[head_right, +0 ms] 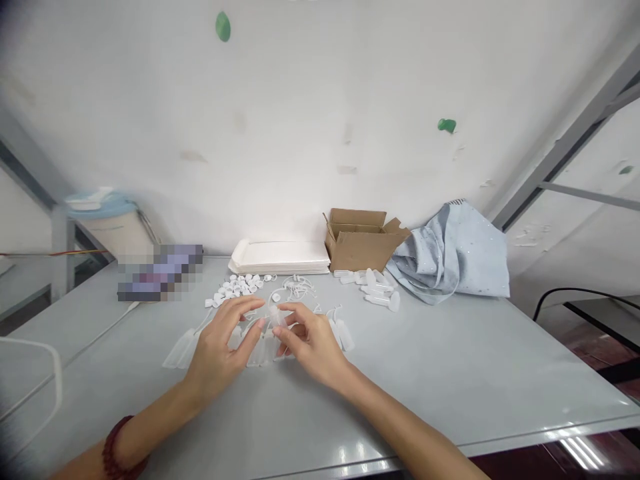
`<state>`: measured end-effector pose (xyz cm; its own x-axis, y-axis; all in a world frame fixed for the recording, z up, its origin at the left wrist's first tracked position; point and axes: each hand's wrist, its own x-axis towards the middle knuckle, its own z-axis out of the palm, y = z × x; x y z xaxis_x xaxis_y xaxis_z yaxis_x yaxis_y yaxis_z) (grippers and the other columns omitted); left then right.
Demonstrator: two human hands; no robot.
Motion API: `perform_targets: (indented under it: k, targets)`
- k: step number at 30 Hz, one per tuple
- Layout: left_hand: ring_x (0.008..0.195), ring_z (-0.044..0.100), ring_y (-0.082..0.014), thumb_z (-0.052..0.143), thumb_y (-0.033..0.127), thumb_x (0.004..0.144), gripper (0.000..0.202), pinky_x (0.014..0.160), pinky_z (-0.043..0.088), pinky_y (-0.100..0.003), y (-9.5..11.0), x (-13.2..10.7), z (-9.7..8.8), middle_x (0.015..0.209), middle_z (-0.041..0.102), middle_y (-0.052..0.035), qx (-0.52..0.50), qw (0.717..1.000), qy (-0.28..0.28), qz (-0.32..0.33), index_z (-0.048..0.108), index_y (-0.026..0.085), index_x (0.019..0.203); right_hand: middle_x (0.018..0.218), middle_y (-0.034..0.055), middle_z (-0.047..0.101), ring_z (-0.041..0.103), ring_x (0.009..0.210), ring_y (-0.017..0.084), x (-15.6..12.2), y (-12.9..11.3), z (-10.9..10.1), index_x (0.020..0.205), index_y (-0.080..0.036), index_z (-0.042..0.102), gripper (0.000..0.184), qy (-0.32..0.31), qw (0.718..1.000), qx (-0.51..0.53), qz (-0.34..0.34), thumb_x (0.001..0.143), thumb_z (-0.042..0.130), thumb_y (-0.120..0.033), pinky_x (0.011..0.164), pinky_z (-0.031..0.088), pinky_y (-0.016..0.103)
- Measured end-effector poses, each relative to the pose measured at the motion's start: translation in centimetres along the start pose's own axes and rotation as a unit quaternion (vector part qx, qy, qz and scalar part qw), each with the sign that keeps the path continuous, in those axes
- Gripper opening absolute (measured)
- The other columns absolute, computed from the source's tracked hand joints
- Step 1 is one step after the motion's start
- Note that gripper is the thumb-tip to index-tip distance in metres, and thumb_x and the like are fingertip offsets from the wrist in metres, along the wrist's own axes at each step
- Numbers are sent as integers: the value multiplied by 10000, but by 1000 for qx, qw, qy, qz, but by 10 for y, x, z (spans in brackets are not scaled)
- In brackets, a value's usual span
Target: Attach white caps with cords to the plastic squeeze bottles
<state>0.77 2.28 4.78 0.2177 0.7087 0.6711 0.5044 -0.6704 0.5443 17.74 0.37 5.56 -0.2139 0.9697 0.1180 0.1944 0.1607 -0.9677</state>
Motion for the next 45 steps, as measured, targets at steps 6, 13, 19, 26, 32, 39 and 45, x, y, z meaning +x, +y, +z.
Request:
perform_targets:
  k: [6,13,19,26,32,39,45]
  targets:
    - [1066,503,-244,567,96,815,362,904,456,-414,3,-2,4,1120,564,-122,45,987,-5,156,488,148,1165,832,5,585,643,569,124,-1,-2,1,1118,-200,504,336,28,999,28,3,831,569,-364,538,504,257]
    - [1107,487,-264,607,145,816,414,924,457,-430,1,-2,6,1177,558,-152,84,979,-43,181,467,114,1204,805,1,597,621,546,108,-3,-2,3,1096,-182,499,339,34,999,36,7,821,582,-361,534,512,252]
    - [1085,499,-256,591,148,819,387,913,465,-437,4,-4,3,1141,584,-130,78,982,-46,165,473,147,1188,746,-7,613,617,572,119,-3,-1,4,1071,-181,508,326,27,999,35,3,832,563,-397,564,527,268]
    - [1095,494,-255,603,176,789,352,911,467,-433,8,3,-12,1136,587,-116,38,987,-109,109,515,166,1130,686,6,616,601,574,120,0,-7,-6,882,-171,591,275,44,999,-9,-21,889,467,-416,581,496,264]
    - [1132,484,-232,632,213,769,394,922,486,-379,3,-13,-45,1171,601,-60,46,968,-234,76,527,230,1149,707,25,651,598,543,122,3,-11,-18,819,-169,578,261,92,995,-24,-15,876,487,-408,559,471,261]
    - [1116,546,-237,664,288,740,485,876,538,-335,-11,-64,-85,1167,633,-23,97,969,-219,62,506,307,1198,690,22,646,596,550,127,3,-14,-19,798,-173,587,260,96,995,-35,-19,868,492,-406,537,456,254]
    - [1133,547,-231,660,328,742,482,876,540,-311,-25,-88,-104,1170,636,3,135,971,-198,18,511,334,1201,656,17,641,585,540,131,5,-12,-21,764,-179,587,262,94,994,-63,-7,857,494,-405,521,435,254]
